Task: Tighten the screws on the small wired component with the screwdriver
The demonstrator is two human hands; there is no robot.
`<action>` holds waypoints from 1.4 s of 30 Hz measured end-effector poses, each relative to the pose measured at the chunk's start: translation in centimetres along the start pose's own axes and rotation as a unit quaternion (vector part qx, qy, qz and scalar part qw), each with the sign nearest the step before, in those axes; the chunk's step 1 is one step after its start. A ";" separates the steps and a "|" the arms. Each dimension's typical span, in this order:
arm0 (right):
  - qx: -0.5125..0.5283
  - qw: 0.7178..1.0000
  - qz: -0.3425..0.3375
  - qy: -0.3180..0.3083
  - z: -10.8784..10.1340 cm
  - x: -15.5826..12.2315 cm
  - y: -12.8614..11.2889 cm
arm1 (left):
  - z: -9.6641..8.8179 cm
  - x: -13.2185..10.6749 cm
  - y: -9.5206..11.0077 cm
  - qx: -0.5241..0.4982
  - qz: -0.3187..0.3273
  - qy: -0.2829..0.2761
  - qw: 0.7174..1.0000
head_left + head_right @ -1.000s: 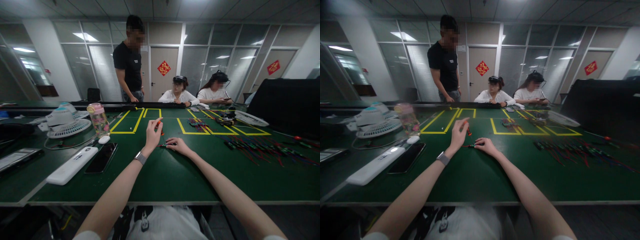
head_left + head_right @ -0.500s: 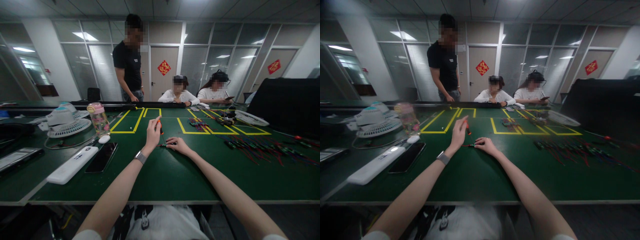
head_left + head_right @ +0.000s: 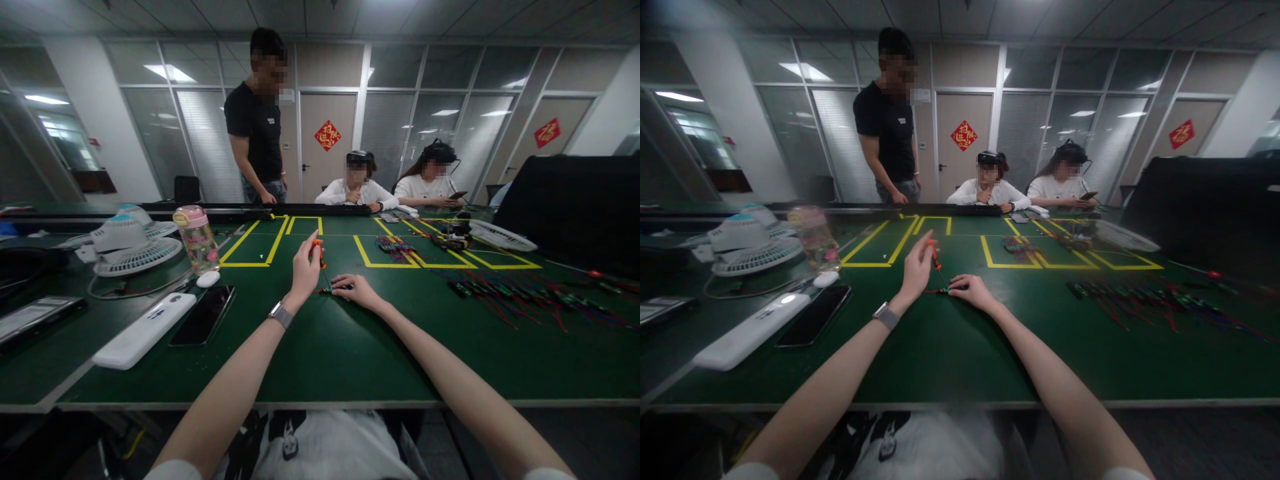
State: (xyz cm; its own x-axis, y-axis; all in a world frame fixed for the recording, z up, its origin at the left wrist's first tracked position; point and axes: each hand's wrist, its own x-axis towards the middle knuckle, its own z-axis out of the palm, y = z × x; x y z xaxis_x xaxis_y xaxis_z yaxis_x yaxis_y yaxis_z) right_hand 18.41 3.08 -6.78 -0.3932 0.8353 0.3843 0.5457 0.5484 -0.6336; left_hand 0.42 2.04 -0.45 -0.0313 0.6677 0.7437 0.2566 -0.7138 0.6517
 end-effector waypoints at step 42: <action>0.004 1.000 -0.001 -0.002 -0.1 0.0 -0.1 | -0.2 0.3 0.7 -0.007 -0.010 -0.005 1.000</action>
State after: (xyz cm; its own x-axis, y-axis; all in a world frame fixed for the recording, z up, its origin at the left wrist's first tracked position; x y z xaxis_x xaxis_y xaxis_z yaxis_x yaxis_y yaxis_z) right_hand 18.42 2.98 -6.61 -0.3971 0.8340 0.3830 0.5387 0.5497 -0.6385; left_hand 0.41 1.71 0.21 -0.0273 0.6838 0.7291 0.2433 -0.7029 0.6683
